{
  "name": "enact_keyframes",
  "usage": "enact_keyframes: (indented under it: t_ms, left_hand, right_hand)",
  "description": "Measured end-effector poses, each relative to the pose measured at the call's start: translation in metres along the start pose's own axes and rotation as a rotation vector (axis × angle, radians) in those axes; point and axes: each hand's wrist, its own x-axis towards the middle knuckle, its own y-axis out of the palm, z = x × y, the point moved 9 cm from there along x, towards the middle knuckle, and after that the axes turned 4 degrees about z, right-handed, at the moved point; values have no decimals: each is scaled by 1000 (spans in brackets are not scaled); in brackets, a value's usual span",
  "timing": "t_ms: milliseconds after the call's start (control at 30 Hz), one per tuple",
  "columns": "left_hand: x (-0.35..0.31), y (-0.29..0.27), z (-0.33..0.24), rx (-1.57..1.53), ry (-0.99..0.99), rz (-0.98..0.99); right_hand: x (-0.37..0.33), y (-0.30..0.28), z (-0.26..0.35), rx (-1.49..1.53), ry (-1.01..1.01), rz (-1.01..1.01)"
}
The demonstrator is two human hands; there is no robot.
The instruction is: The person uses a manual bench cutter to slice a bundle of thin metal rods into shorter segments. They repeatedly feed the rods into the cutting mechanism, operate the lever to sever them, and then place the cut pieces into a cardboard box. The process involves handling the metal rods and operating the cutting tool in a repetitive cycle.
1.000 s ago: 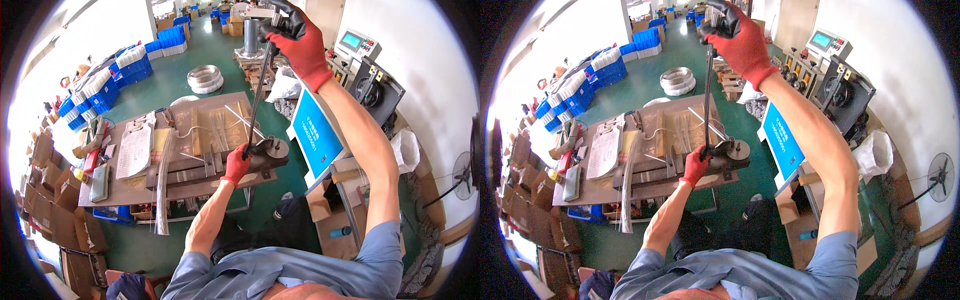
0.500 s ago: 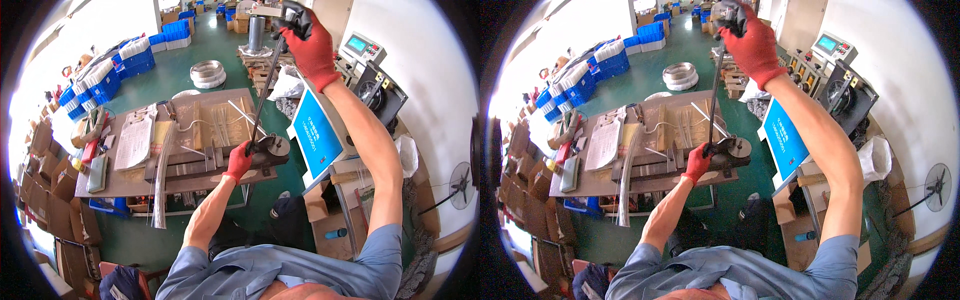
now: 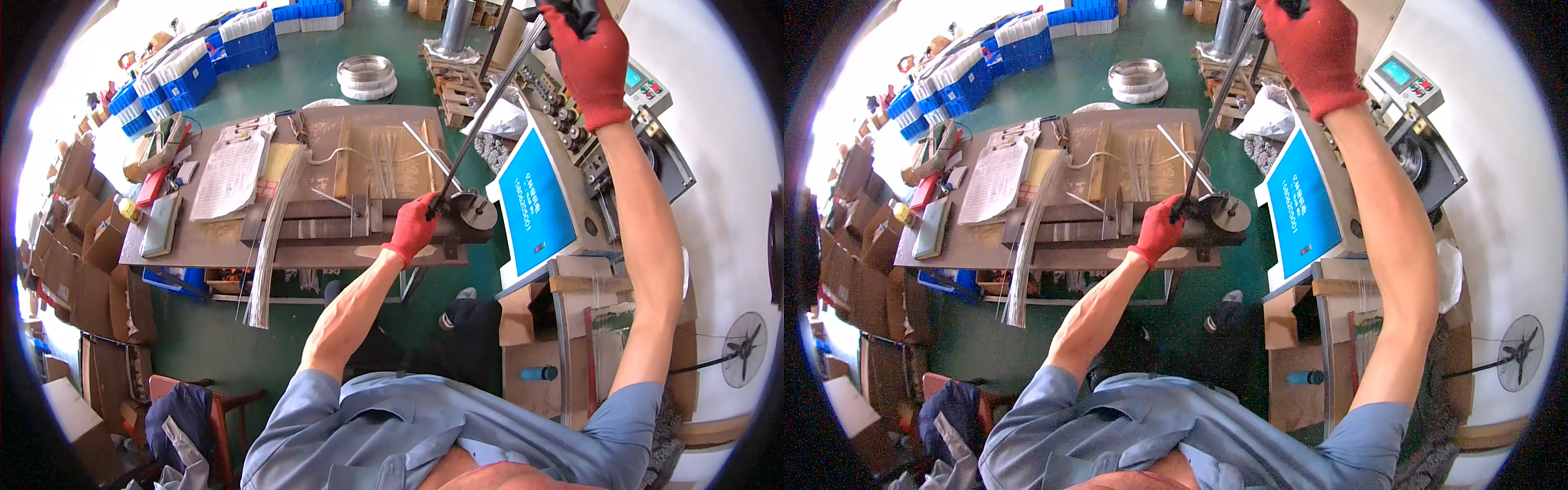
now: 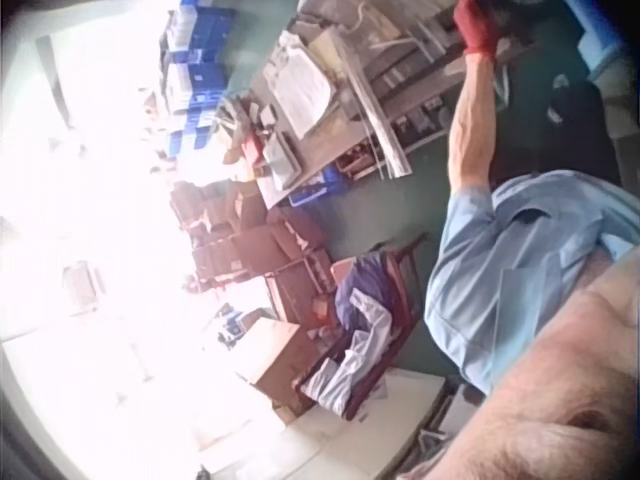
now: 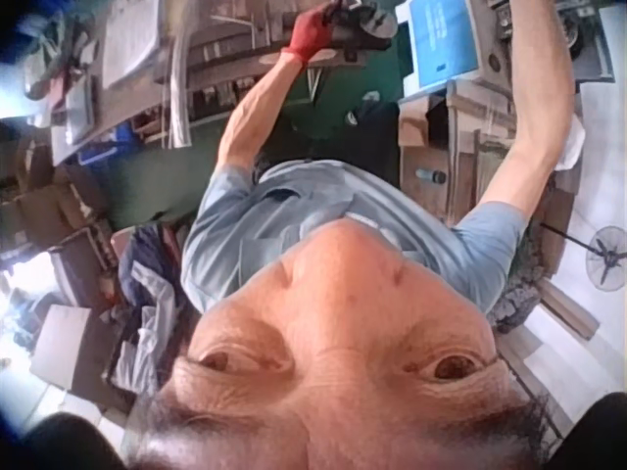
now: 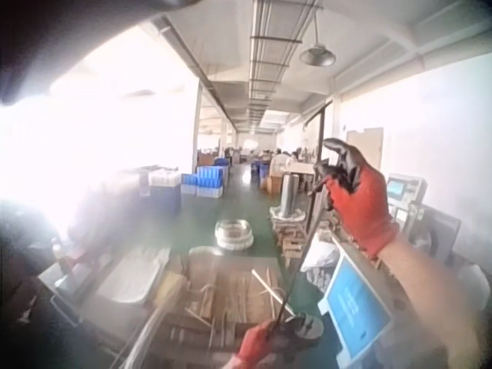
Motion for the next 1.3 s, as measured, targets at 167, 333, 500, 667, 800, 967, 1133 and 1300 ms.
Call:
enact_keyframes:
  t_ms: [167, 333, 500, 667, 800, 967, 1133, 1300]
  left_hand:
    - [-2, 6, 10, -49, -88, 58]
    - [1, 1, 8, -34, -88, 36]
    - [-2, 4, 16, 4, -91, 70]
    - [5, 18, 4, -36, -87, 141]
    - [7, -9, -9, -80, -244, 208]
    - [21, -15, -25, -122, -134, 115]
    - [30, -18, -41, 25, -67, 132]
    - [32, -24, -63, 196, 41, 190]
  right_hand:
    - [-4, 4, -2, -17, -40, 79]
    - [3, 4, -3, 79, -6, 79]
    - [2, 19, -12, 47, 100, 140]
    - [11, -6, -1, -28, -57, 77]
    - [30, -17, 0, -167, -19, 74]
    - [-5, -48, 38, -589, -657, -190]
    - [-134, 80, 37, -791, -874, 549]
    - [-212, 139, -30, -915, -827, 1082]
